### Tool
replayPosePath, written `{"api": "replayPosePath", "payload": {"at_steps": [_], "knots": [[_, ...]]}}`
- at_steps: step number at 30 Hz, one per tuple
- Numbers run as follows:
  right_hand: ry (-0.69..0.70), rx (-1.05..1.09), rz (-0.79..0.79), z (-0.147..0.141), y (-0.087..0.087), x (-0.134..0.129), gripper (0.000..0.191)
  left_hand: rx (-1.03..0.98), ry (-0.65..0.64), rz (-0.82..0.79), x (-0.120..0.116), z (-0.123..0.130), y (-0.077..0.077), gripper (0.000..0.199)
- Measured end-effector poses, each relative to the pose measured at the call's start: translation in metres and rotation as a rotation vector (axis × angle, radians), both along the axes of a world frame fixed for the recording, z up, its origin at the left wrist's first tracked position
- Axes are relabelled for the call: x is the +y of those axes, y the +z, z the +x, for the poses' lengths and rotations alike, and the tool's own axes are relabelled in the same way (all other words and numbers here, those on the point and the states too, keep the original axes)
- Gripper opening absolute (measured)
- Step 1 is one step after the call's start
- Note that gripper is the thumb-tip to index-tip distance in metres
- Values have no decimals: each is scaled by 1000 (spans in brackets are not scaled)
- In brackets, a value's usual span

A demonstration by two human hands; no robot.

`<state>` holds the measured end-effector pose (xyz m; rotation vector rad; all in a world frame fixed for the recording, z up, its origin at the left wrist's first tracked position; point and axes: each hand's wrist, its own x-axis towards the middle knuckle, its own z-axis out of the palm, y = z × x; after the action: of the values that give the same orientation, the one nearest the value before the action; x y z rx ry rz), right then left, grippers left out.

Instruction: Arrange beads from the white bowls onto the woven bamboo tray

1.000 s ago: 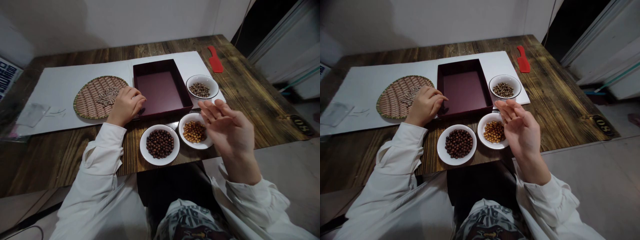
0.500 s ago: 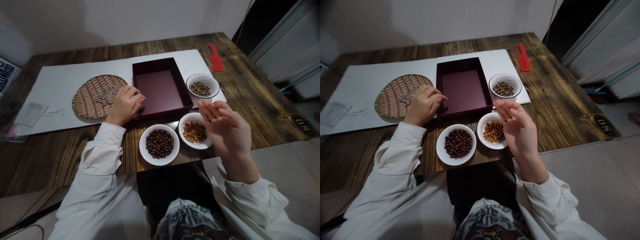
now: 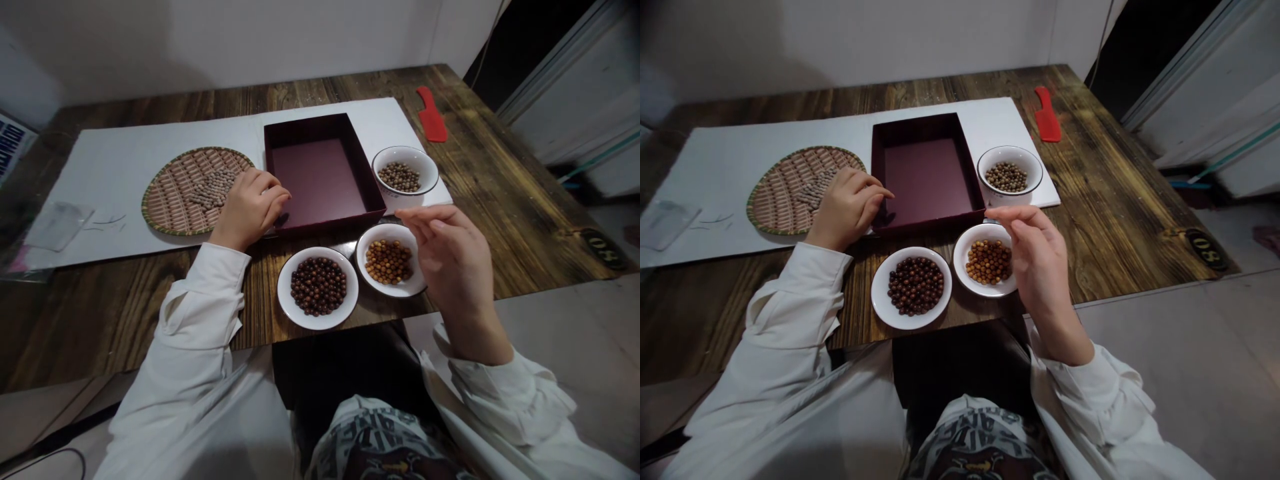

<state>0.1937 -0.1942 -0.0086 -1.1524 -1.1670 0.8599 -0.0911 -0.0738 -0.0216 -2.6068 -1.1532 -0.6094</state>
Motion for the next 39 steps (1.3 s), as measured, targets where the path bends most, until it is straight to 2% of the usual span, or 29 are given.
{"api": "replayPosePath", "payload": {"at_steps": [4, 6, 10, 15, 18, 25, 32, 39], "knots": [[-30, 48, 63, 0, 1, -4, 17, -38, 18, -85, -1, 0, 1, 51], [-63, -21, 108, 0, 2, -8, 17, -62, 20, -105, -1, 0, 1, 48], [-98, -312, 154, 5, 2, -18, 15, -74, 11, -96, 0, 0, -1, 46], [-120, -738, 119, 14, 3, -22, 20, -74, 7, -109, 0, 0, 0, 45], [-103, -897, 184, 17, 2, -19, 21, -49, 21, -119, -1, 0, 2, 47], [43, -932, 259, 20, -3, -19, 25, -14, 41, -69, -1, 1, 1, 51], [153, -1010, 266, 20, -4, -22, 27, -32, 59, -168, -2, 1, 4, 49], [227, -1078, 280, 20, -6, -26, 42, -46, 56, -162, -1, 1, 2, 46]]}}
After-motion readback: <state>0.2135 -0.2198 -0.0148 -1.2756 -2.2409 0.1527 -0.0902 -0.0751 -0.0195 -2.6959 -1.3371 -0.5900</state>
